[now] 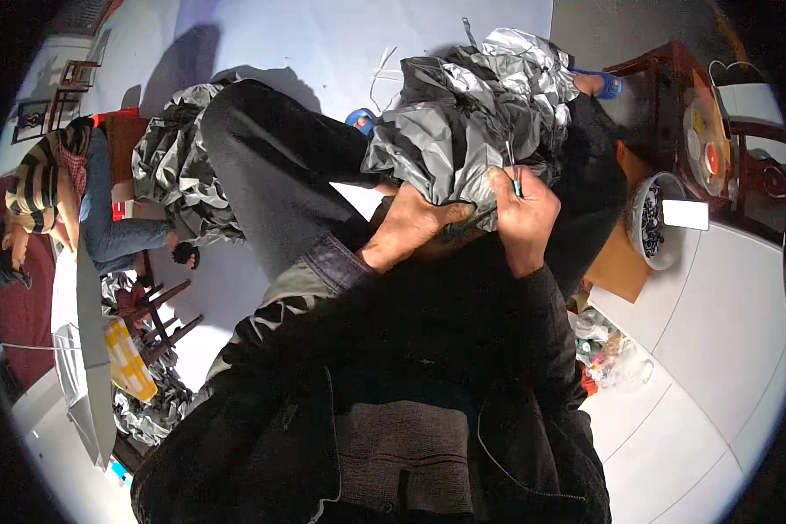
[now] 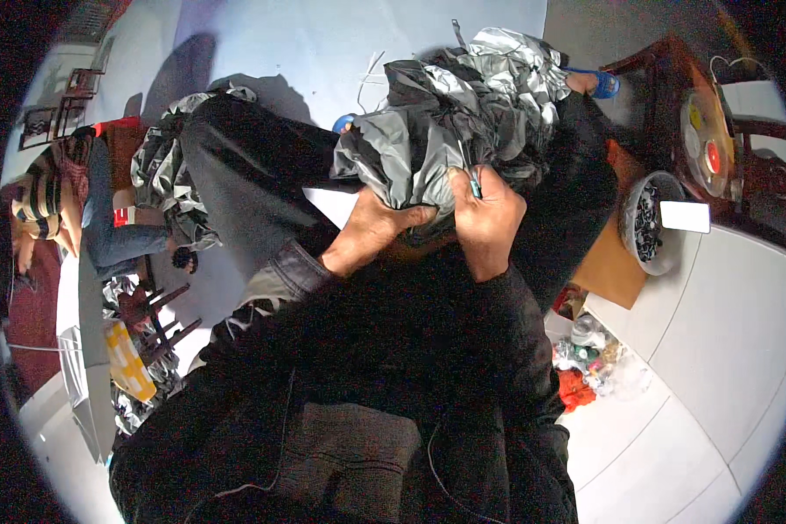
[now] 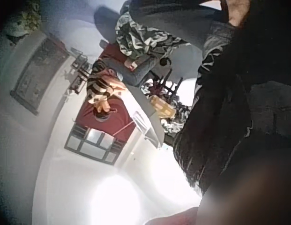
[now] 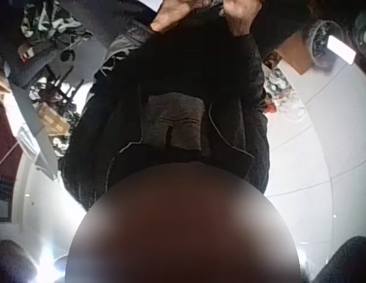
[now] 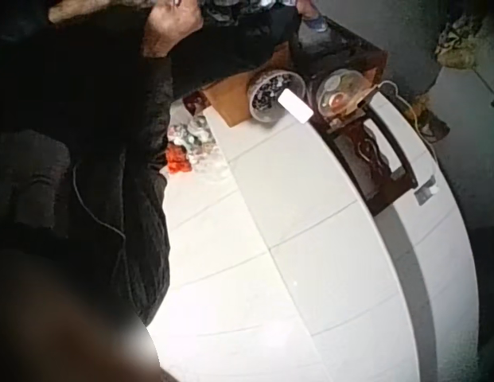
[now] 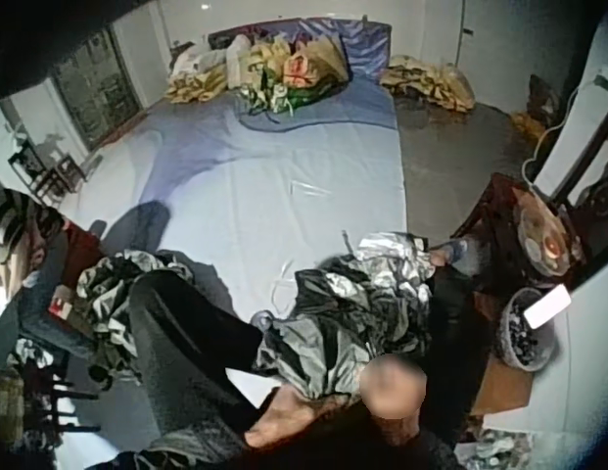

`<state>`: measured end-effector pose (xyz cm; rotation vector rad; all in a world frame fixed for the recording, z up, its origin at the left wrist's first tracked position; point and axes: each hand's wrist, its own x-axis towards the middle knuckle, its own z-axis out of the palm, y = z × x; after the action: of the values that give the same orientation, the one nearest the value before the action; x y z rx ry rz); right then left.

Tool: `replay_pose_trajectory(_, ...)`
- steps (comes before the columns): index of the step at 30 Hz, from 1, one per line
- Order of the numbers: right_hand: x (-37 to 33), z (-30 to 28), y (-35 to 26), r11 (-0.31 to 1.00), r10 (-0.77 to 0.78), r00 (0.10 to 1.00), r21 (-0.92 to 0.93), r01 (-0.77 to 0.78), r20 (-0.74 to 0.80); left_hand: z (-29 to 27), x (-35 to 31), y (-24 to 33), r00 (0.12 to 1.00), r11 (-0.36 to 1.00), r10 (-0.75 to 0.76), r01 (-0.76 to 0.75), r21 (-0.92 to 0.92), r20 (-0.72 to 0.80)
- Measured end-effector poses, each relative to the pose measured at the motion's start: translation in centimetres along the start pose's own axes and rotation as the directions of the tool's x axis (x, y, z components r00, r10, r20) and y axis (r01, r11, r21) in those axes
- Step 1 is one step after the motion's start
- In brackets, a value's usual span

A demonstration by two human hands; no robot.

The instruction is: Folding and bundling silver-lined foil material while sitting on the floor.

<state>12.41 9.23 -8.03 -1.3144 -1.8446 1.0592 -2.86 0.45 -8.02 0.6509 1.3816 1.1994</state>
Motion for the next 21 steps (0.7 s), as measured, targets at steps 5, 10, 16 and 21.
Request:
replay_pose_trajectory(5, 0.1, 0.1, 0.1, 0.994, 0.064, 0.996, 0.088, -0.059, -0.062, -0.4, 0.1, 0.1, 0.997, 0.97, -0.057, 0.069, -0.233, 0.06)
replay_pose_trajectory(10, -0.1, -0.2, -0.7, 0.981, 0.089, 0.993, 0.182, -0.073, -0.079, -0.4, 0.1, -0.1, 0.998, 0.859, -0.033, 0.054, -0.509, 0.05)
replay_pose_trajectory(16, -0.2, -0.4, -2.3, 0.996, 0.053, 0.995, 0.072, -0.047, -0.088, -0.7, 0.0, 0.0, 0.995, 0.784, -0.078, 0.096, -0.613, 0.056)
replay_pose_trajectory(21, -0.5, -0.1, -2.8, 0.994, 0.062, 0.989, 0.102, -0.048, -0.135, -0.4, -0.3, 0.5, 0.991, 0.789, -0.123, 0.132, -0.6, 0.056)
